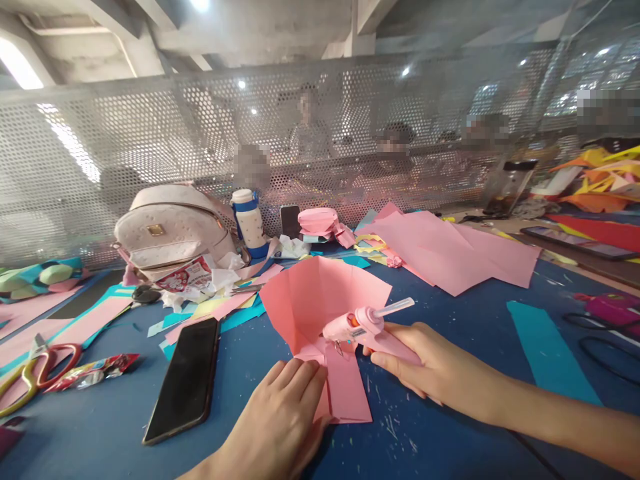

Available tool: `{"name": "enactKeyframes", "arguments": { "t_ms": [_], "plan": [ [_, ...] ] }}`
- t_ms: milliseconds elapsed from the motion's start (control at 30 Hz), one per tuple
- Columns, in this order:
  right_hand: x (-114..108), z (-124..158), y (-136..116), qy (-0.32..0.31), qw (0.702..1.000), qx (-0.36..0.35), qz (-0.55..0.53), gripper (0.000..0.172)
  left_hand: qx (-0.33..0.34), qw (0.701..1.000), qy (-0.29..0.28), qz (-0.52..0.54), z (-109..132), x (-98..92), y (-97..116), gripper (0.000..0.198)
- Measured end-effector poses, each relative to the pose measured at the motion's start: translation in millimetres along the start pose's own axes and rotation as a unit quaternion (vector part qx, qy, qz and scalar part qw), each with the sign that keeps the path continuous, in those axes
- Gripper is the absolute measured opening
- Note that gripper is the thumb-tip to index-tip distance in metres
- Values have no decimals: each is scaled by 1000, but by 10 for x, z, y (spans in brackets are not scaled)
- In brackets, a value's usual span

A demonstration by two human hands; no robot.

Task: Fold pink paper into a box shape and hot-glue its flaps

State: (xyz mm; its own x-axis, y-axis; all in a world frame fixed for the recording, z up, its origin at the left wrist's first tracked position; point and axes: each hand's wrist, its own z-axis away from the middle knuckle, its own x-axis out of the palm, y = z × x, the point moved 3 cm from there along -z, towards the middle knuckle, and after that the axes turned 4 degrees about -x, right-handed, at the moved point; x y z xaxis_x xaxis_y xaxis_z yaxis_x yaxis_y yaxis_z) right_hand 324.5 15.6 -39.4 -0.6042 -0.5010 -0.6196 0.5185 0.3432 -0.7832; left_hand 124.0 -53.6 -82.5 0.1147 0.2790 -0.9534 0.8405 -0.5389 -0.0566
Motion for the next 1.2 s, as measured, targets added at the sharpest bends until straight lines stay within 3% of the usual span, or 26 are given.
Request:
{"name": "enactKeyframes", "arguments": {
  "t_ms": [233,400,500,600,833,967,1000,1067,1167,1200],
  "plan": [
    [-107,24,-64,-19,998,-4,60,44,14,998,30,48,14,-10,8,58],
    [-253,36,-79,63,979,-31,192,52,41,999,9,13,-7,14,84,63],
    [-288,22,-130,48,975,-10,215,54,43,999,12,-6,-7,9,126,69],
    [-292,-11,-225,44,968,-40,244,50,52,998,19,-13,1,7,171,73],
    [-244,-34,-303,47,958,-80,270,37,86,995,55,11,3,-2,239,58],
    [-276,34,-259,84,962,-84,247,38,124,980,133,84,38,-261,113,38],
    [-289,52,-242,91,964,-89,235,38,119,973,163,112,52,-362,39,28],
    [-311,78,-206,95,968,-96,210,36,45,959,221,171,67,-551,-173,14],
    [-331,100,-156,90,974,-95,184,37,-102,904,331,251,51,-705,-536,19],
    [-331,104,-144,88,975,-92,179,38,-138,893,338,261,18,-691,-637,24]
  ]
}}
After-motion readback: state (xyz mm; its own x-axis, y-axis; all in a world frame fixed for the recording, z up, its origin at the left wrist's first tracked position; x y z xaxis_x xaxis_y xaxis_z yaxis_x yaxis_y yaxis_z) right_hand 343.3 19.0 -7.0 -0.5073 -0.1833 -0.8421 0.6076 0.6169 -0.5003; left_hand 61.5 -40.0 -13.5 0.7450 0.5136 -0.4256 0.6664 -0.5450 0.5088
